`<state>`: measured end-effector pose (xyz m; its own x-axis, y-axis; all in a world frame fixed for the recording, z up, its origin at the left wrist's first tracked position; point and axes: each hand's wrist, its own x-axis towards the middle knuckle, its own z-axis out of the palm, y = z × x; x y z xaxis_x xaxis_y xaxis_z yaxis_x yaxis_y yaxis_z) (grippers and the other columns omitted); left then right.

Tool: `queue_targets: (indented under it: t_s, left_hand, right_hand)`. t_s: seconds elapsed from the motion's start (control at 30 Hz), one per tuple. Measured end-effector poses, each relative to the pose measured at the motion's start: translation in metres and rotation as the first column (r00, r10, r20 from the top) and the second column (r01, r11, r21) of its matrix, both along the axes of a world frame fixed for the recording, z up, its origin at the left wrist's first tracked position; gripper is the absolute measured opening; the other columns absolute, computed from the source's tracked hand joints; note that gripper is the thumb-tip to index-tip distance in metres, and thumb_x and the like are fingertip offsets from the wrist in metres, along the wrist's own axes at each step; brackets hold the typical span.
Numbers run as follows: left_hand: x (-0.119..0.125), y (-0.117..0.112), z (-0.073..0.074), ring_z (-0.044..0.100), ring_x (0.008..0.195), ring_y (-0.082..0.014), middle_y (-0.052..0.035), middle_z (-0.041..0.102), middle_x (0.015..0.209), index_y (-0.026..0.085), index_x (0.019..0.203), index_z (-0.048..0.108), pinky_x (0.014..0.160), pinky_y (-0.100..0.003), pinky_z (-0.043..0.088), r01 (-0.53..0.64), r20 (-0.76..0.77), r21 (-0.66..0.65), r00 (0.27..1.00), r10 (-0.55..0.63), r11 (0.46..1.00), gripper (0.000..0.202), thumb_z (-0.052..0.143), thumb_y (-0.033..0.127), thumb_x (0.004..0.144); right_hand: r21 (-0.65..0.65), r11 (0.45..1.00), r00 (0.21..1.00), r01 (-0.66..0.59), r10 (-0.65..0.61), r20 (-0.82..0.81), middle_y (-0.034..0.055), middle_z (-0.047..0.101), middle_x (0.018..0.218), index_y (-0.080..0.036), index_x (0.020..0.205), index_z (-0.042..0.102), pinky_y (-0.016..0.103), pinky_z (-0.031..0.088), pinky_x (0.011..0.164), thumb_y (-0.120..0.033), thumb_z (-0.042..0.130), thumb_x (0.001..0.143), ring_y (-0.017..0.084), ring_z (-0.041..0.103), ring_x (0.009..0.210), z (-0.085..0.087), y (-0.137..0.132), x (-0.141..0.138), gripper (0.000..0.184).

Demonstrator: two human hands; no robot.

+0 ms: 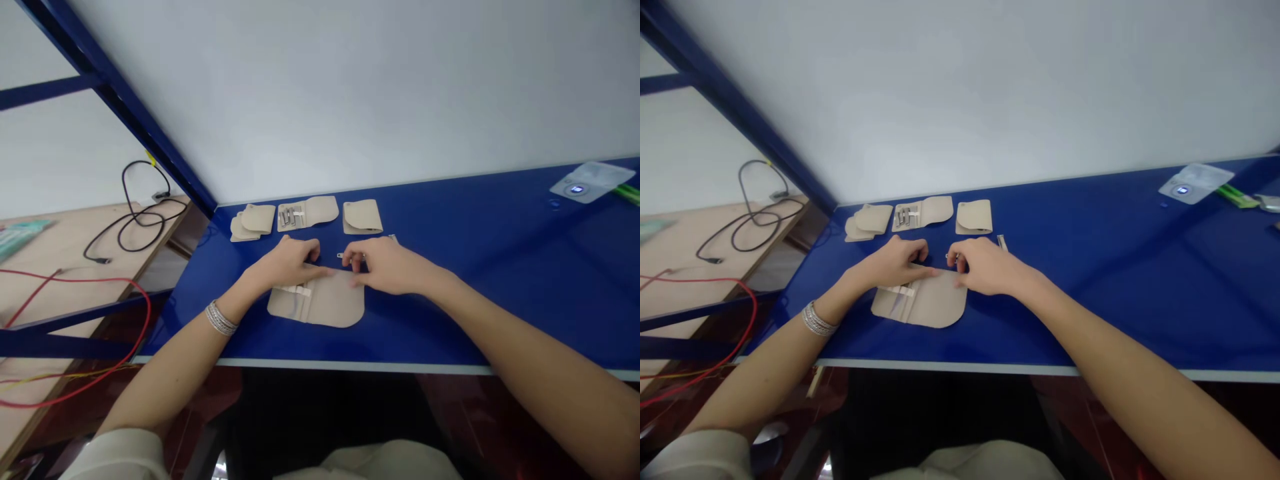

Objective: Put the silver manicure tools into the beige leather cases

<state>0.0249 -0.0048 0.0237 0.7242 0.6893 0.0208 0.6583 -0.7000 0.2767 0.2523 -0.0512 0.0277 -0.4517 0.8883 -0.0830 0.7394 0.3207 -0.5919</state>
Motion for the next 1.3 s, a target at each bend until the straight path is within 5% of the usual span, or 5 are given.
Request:
queue_targets:
  t_s: [0.33,0.53,0.7,1.13,1.3]
  left_hand:
    - [0.016,-0.008,-0.008,0.054,0.055,-0.0109,0.0016,0.062,0.062,0.016,0.084,0.065,0.059,-0.025,0.038,-0.119,0.306,-0.032,0.944,0.123,0.992,0.035,0.062,0.051,0.085]
    - [0.005,0.001,-0.004,0.055,0.057,-0.0109,-0.0015,0.065,0.066,0.015,0.083,0.068,0.057,-0.024,0.042,-0.184,0.404,-0.019,0.898,0.176,0.983,0.028,0.065,0.042,0.084]
    - [0.008,0.0,-0.007,0.056,0.058,-0.0114,-0.0015,0.065,0.067,0.016,0.084,0.069,0.057,-0.024,0.043,-0.157,0.405,-0.065,0.899,0.17,0.986,0.026,0.065,0.041,0.083]
    - [0.008,0.0,-0.008,0.057,0.061,-0.0121,-0.0016,0.065,0.068,0.015,0.086,0.069,0.06,-0.025,0.045,-0.132,0.419,-0.108,0.893,0.165,0.985,0.024,0.065,0.038,0.083]
    - [0.008,-0.006,-0.001,0.06,0.076,-0.0156,-0.006,0.067,0.087,0.016,0.097,0.071,0.07,-0.028,0.047,0.073,0.419,-0.081,0.907,-0.032,0.994,0.031,0.069,0.043,0.081]
  right_hand:
    - [0.287,0.936,0.977,0.205,-0.213,-0.003,0.0046,0.071,0.097,-0.02,0.094,0.07,0.029,0.047,0.072,-0.021,0.064,0.076,0.019,0.065,0.081,-0.001,0.011,0.011,0.019]
    - [0.196,0.968,0.976,0.157,-0.183,0.122,0.0082,0.071,0.099,-0.018,0.105,0.069,0.032,0.048,0.077,-0.031,0.063,0.081,0.024,0.066,0.09,-0.007,0.013,0.012,0.028]
    - [0.217,0.964,0.975,0.155,-0.185,0.124,0.0082,0.07,0.096,-0.019,0.091,0.067,0.032,0.047,0.076,-0.027,0.061,0.082,0.023,0.065,0.087,-0.007,0.012,0.007,0.014]
    - [0.237,0.927,0.949,0.292,-0.312,0.051,0.0072,0.072,0.095,-0.019,0.092,0.065,0.029,0.044,0.07,-0.024,0.057,0.086,0.021,0.064,0.083,-0.004,0.015,0.011,0.011]
    - [0.281,0.897,0.936,0.341,-0.351,-0.015,0.0072,0.072,0.093,-0.018,0.09,0.066,0.03,0.046,0.07,-0.029,0.061,0.083,0.02,0.064,0.078,0.0,0.018,0.019,0.014]
